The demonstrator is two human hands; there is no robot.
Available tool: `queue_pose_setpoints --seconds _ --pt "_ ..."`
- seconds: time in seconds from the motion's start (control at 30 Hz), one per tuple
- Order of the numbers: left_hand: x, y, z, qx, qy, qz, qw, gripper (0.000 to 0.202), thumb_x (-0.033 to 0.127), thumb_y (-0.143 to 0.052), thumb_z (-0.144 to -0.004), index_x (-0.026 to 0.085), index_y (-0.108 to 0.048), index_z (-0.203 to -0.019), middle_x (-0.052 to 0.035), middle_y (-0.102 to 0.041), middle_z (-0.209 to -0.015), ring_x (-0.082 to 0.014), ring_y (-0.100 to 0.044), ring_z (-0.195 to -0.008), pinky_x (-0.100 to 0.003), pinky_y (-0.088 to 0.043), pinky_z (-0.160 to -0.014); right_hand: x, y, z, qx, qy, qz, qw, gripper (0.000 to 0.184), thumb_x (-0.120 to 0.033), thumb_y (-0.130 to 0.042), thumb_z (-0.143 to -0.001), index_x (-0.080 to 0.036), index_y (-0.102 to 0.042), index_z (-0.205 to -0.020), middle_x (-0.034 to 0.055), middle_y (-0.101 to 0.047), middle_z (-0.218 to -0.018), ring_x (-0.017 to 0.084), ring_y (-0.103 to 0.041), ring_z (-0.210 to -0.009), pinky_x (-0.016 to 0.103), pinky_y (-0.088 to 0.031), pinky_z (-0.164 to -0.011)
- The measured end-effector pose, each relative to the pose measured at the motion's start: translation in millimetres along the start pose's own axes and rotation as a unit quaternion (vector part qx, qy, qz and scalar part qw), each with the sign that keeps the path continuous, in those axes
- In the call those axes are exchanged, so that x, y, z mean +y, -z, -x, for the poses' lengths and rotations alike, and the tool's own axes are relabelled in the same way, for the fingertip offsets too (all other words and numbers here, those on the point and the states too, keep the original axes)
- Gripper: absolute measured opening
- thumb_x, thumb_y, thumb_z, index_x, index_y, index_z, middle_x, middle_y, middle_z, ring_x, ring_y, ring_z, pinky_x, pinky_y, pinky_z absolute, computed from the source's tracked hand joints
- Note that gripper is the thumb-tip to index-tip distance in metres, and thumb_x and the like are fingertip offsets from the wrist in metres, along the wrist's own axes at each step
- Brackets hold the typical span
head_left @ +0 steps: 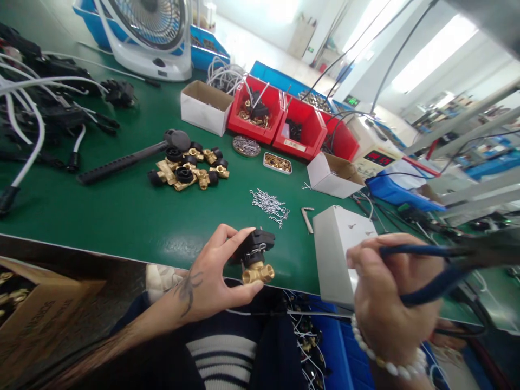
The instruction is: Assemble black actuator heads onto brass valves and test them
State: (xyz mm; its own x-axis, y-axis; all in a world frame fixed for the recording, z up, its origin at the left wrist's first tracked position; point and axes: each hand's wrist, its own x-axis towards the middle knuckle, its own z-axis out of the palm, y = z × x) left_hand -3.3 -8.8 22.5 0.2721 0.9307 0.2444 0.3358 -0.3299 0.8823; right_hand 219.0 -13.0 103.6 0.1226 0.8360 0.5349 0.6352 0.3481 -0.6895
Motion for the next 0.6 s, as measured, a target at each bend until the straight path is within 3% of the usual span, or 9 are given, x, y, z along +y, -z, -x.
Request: queue_pose_setpoints --seconds 0.13,0.17,0.3,0.33,0.4,0.47,0.5,0.53,0.6 --pt "-1 -0.4 1 -0.004 -0.003 0.000 1.000 0.066 0.031 -0.069 -0.076 0.024 -0.046 -0.137 -0.0052 -0.050 -0.110 -0.0211 -0.055 -0.100 -0.037 -0.055 -0.085 7 -2 0 -0.292 0.034 0.138 0.946 0.012 -0.017 -0.057 -0.083 -0.023 -0.060 -0.093 0.0005 -0.059 -0.074 0.016 -0.056 -0.060 0.029 -0.046 -0.055" --pt "-2 -0.7 1 -0.002 -0.006 -0.001 1.000 0.066 0.030 -0.069 -0.076 0.024 -0.046 -0.137 -0.0051 -0.050 -0.110 -0.0207 -0.055 -0.099 -0.037 -0.055 -0.084 8 0 -1 -0.278 0.029 0.140 0.950 0.012 -0.018 -0.057 -0.084 -0.023 -0.061 -0.095 0.0008 -0.059 -0.074 0.016 -0.056 -0.061 0.029 -0.046 -0.056" --pt "-3 -1.6 1 0.004 -0.023 -0.002 1.000 0.065 0.031 -0.068 -0.077 0.022 -0.045 -0.137 -0.0053 -0.050 -0.109 -0.0194 -0.054 -0.095 -0.036 -0.054 -0.084 7 4 -4 0.026 -0.024 -0.014 0.999 0.013 -0.021 -0.061 -0.087 -0.025 -0.056 -0.098 -0.0003 -0.053 -0.084 0.014 -0.053 -0.068 0.028 -0.046 -0.062" --pt "-3 -1.6 0 0.005 -0.023 -0.004 1.000 0.066 0.031 -0.068 -0.076 0.022 -0.045 -0.137 -0.0054 -0.050 -0.109 -0.0195 -0.054 -0.095 -0.036 -0.054 -0.084 6 3 -3 0.043 -0.032 -0.039 0.998 0.011 -0.020 -0.060 -0.087 -0.025 -0.055 -0.096 -0.0008 -0.052 -0.084 0.014 -0.053 -0.068 0.028 -0.045 -0.062" --pt "-2 -1.5 0 0.005 -0.018 -0.006 1.000 0.066 0.030 -0.068 -0.076 0.022 -0.046 -0.137 -0.0055 -0.050 -0.109 -0.0199 -0.054 -0.096 -0.037 -0.054 -0.085 6 1 -2 -0.094 -0.041 -0.005 0.995 0.010 -0.019 -0.059 -0.085 -0.024 -0.056 -0.093 -0.0012 -0.053 -0.079 0.014 -0.053 -0.065 0.028 -0.045 -0.059" --pt "-2 -1.3 0 0.004 -0.014 -0.008 1.000 0.066 0.030 -0.068 -0.075 0.022 -0.047 -0.137 -0.0055 -0.050 -0.109 -0.0203 -0.054 -0.097 -0.037 -0.054 -0.085 6 1 -3 -0.309 -0.045 0.083 0.946 0.010 -0.020 -0.059 -0.082 -0.023 -0.060 -0.091 -0.0003 -0.058 -0.074 0.015 -0.056 -0.062 0.028 -0.046 -0.056" --pt "-1 -1.3 0 0.003 -0.014 -0.008 1.000 0.065 0.030 -0.068 -0.075 0.022 -0.047 -0.137 -0.0055 -0.050 -0.110 -0.0203 -0.055 -0.097 -0.037 -0.054 -0.085 7 3 -3 -0.367 -0.048 0.111 0.922 0.011 -0.021 -0.059 -0.082 -0.022 -0.062 -0.092 0.0007 -0.061 -0.074 0.016 -0.057 -0.063 0.029 -0.046 -0.056" --pt "-1 -1.2 1 0.003 -0.014 -0.008 1.000 0.065 0.030 -0.068 -0.075 0.022 -0.047 -0.137 -0.0055 -0.050 -0.110 -0.0203 -0.055 -0.097 -0.037 -0.054 -0.085 7 5 -4 -0.366 -0.054 0.125 0.921 0.012 -0.023 -0.058 -0.083 -0.022 -0.063 -0.094 0.0017 -0.063 -0.076 0.017 -0.059 -0.064 0.030 -0.047 -0.057" --pt "0 -1.3 1 0.004 -0.016 -0.010 1.000 0.065 0.030 -0.068 -0.075 0.022 -0.047 -0.136 -0.0054 -0.050 -0.109 -0.0199 -0.055 -0.096 -0.036 -0.054 -0.084 7 8 -5 -0.220 -0.069 0.106 0.967 0.013 -0.029 -0.059 -0.086 -0.023 -0.061 -0.097 0.0022 -0.064 -0.081 0.017 -0.059 -0.067 0.030 -0.048 -0.059"
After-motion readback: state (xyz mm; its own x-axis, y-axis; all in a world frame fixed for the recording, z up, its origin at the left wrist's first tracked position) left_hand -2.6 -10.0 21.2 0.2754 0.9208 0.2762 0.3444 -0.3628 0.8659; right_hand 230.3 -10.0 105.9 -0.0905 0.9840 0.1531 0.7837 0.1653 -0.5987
